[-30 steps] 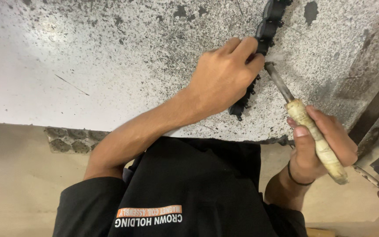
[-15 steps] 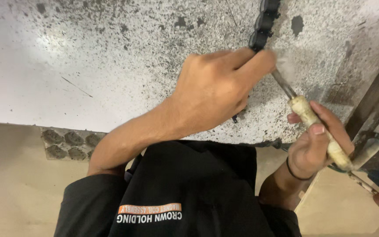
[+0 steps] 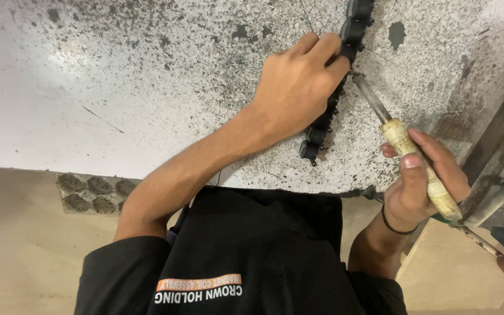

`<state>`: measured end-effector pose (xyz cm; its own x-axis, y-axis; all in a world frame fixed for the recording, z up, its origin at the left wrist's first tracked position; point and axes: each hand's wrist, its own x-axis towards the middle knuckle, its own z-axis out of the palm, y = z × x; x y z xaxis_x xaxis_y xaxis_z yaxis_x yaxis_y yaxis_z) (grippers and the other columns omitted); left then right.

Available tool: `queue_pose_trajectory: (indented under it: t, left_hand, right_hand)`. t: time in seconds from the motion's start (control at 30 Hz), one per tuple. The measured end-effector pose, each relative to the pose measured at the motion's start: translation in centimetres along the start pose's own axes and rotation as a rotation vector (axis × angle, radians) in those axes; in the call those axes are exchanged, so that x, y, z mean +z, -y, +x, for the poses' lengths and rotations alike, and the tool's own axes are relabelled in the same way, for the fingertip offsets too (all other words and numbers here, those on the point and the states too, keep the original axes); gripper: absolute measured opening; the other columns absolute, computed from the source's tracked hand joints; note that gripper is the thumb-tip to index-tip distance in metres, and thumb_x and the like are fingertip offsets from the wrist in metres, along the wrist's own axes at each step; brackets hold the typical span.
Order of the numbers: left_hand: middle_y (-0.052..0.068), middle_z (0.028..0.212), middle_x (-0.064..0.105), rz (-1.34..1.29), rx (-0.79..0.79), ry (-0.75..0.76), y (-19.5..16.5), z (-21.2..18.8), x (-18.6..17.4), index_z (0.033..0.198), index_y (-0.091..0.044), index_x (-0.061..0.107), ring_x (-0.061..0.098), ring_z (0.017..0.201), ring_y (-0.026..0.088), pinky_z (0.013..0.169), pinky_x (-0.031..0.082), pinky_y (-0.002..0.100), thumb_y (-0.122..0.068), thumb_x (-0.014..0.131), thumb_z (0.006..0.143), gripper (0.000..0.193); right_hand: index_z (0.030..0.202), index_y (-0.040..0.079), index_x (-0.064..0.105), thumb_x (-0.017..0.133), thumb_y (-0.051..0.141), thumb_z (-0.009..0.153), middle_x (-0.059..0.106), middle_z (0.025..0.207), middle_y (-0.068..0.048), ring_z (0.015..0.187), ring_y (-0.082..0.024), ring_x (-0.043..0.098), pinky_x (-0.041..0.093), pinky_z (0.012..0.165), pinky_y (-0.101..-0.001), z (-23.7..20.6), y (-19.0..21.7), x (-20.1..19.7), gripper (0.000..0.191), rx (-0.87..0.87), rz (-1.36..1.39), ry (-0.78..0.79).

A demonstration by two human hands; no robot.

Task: The person arranges small black plastic components into rows on a workbench and uses a heated soldering-iron-like tool to press and melt the pins of each component, joining them into assembled strips. They handle loose parts one at a time, align them, and work along the rows with the hot tool.

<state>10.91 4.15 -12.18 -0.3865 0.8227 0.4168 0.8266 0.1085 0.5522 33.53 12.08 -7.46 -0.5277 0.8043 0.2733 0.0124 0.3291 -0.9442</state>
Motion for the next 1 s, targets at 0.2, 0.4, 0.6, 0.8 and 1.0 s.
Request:
queue_pose_trajectory:
  t: [0.2, 0.4, 0.6, 0.8, 1.0]
  left_hand:
    - [0.007, 0.101, 0.061, 0.003, 0.013, 0.009, -0.5, 0.3, 1.0, 0.093, -0.003, 0.073, 0.065, 0.091, 0.021, 0.059, 0.057, 0.034, 0.002, 0.072, 0.081, 0.012]
    - [0.010, 0.101, 0.061, -0.075, 0.003, 0.017, -0.6, -0.1, 1.8, 0.096, -0.001, 0.073, 0.065, 0.092, 0.024, 0.061, 0.058, 0.036, 0.002, 0.073, 0.079, 0.017]
    - [0.012, 0.090, 0.062, -0.115, -0.055, 0.088, -1.8, 0.8, -0.9, 0.106, 0.002, 0.063, 0.067, 0.077, 0.025, 0.058, 0.058, 0.037, 0.002, 0.069, 0.084, 0.023]
    - [0.005, 0.084, 0.068, -0.143, 0.050, -0.058, -2.9, 3.1, -7.5, 0.119, -0.005, 0.060, 0.065, 0.062, 0.022, 0.047, 0.047, 0.037, 0.006, 0.066, 0.093, 0.029]
    - [0.003, 0.095, 0.065, -0.020, 0.095, -0.160, -0.4, 6.4, -3.8, 0.114, -0.006, 0.065, 0.069, 0.089, 0.026, 0.062, 0.056, 0.036, 0.003, 0.068, 0.087, 0.029]
  right_hand:
    - [0.122, -0.013, 0.066, 0.067, 0.008, 0.104, 0.070, 0.104, -0.027, 0.087, -0.029, 0.075, 0.064, 0.077, -0.0316, 1.8, 3.5, 0.2, 0.028, 0.029, -0.231, 0.183]
    - [0.123, -0.013, 0.067, 0.070, 0.006, 0.106, 0.072, 0.101, -0.026, 0.089, -0.027, 0.076, 0.060, 0.078, -0.0279, 3.4, 5.5, 0.3, 0.025, -0.052, -0.448, 0.331]
    - [0.122, -0.013, 0.067, 0.070, 0.011, 0.107, 0.071, 0.106, -0.026, 0.090, -0.028, 0.076, 0.062, 0.078, -0.0299, 2.7, 5.2, -0.7, 0.028, 0.008, -0.325, 0.249]
    - [0.122, -0.013, 0.068, 0.067, 0.013, 0.106, 0.070, 0.105, -0.027, 0.077, -0.031, 0.072, 0.061, 0.066, -0.0348, 2.4, 0.6, -1.0, 0.031, 0.019, 0.109, -0.039]
    - [0.119, -0.017, 0.068, 0.066, 0.008, 0.106, 0.070, 0.109, -0.029, 0.081, -0.035, 0.071, 0.061, 0.070, -0.0377, 2.4, -0.7, -1.7, 0.028, 0.007, 0.060, -0.036]
